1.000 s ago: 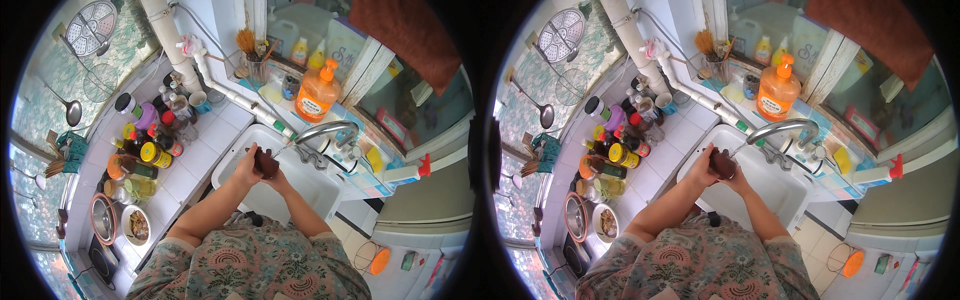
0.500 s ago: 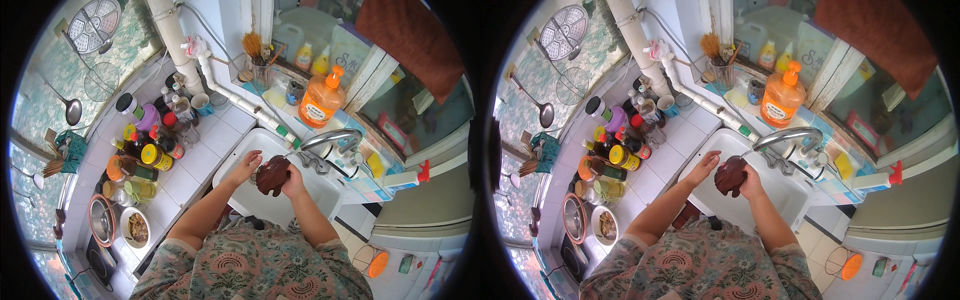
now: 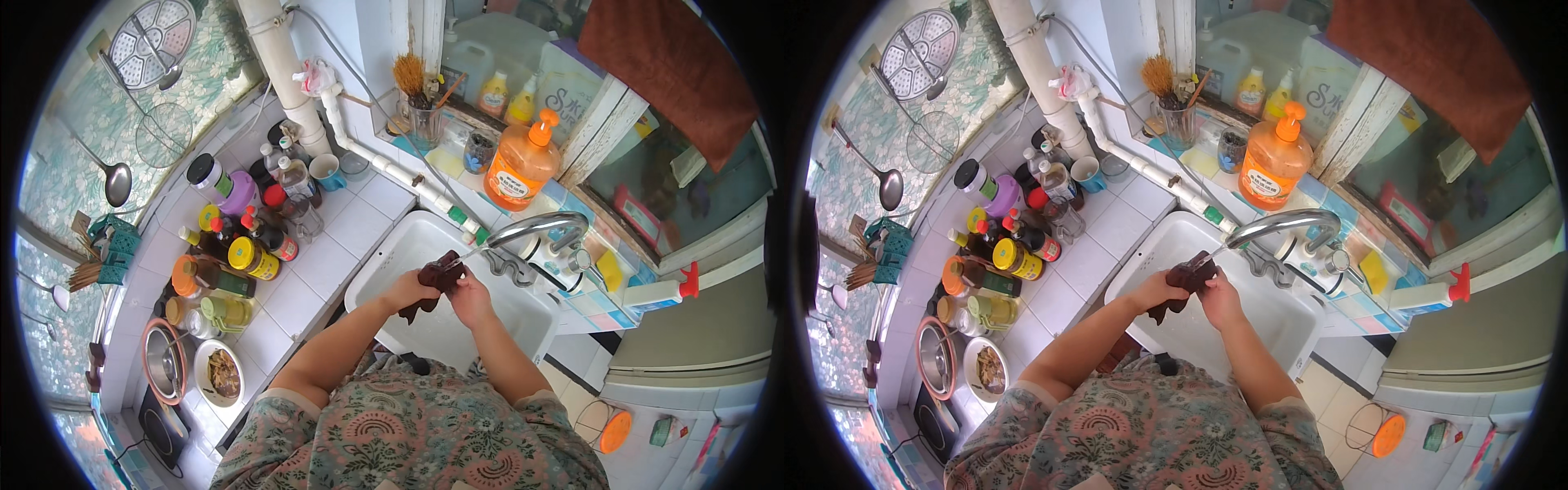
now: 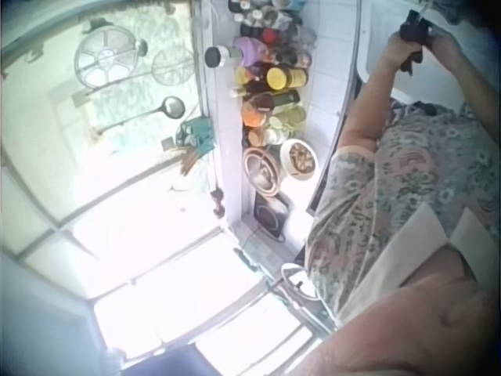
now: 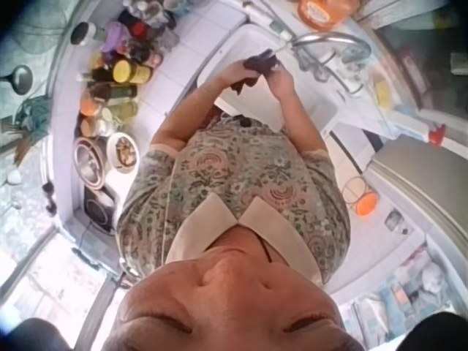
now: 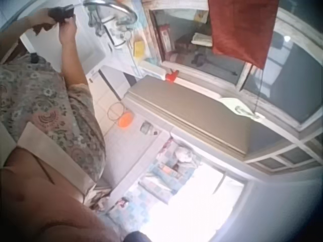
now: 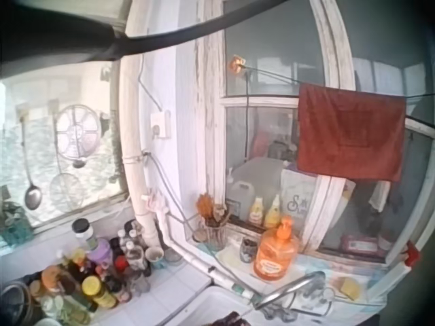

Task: The person washes a brown cloth in a bathroom sink, wrings it out, and carries it through a hallway and living room into the kitchen. In the kitchen, they place a mat on the floor, wash the brown cloth again in the kitchen sink, and then wash a second striped cloth. The person hangs the brown cloth on a window frame and continues washing the striped cloth.

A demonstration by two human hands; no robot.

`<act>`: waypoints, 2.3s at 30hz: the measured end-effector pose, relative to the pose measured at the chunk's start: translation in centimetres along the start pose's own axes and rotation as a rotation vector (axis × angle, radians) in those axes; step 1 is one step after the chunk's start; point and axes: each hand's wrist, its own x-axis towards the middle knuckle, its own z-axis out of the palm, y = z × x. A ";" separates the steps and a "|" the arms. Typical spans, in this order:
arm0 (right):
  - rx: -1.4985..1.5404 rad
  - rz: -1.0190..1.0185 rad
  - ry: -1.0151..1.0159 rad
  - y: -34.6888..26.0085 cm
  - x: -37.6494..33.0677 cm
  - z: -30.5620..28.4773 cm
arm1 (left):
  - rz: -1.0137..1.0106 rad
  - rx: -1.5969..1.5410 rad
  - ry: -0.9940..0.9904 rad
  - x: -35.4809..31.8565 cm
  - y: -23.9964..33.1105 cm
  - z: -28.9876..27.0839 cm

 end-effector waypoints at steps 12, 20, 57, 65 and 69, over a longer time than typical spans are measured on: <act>-1.827 -0.883 -0.406 -5.0 -1.9 1.4 | -0.193 -0.061 -0.510 -2.6 6.4 -0.7; -1.977 -0.314 -0.200 -6.1 -1.5 3.7 | 0.015 1.288 -0.050 -2.0 9.5 2.1; -2.080 -1.014 -0.432 -6.1 -3.2 2.4 | -0.270 -0.199 -0.508 -2.8 5.3 0.1; -1.946 -0.780 -0.443 -6.4 -2.3 2.7 | -0.143 0.123 -0.235 -3.8 7.6 1.0; -1.895 -0.774 -0.445 -6.7 -2.6 3.9 | -0.098 -0.006 -0.307 -3.2 5.8 0.7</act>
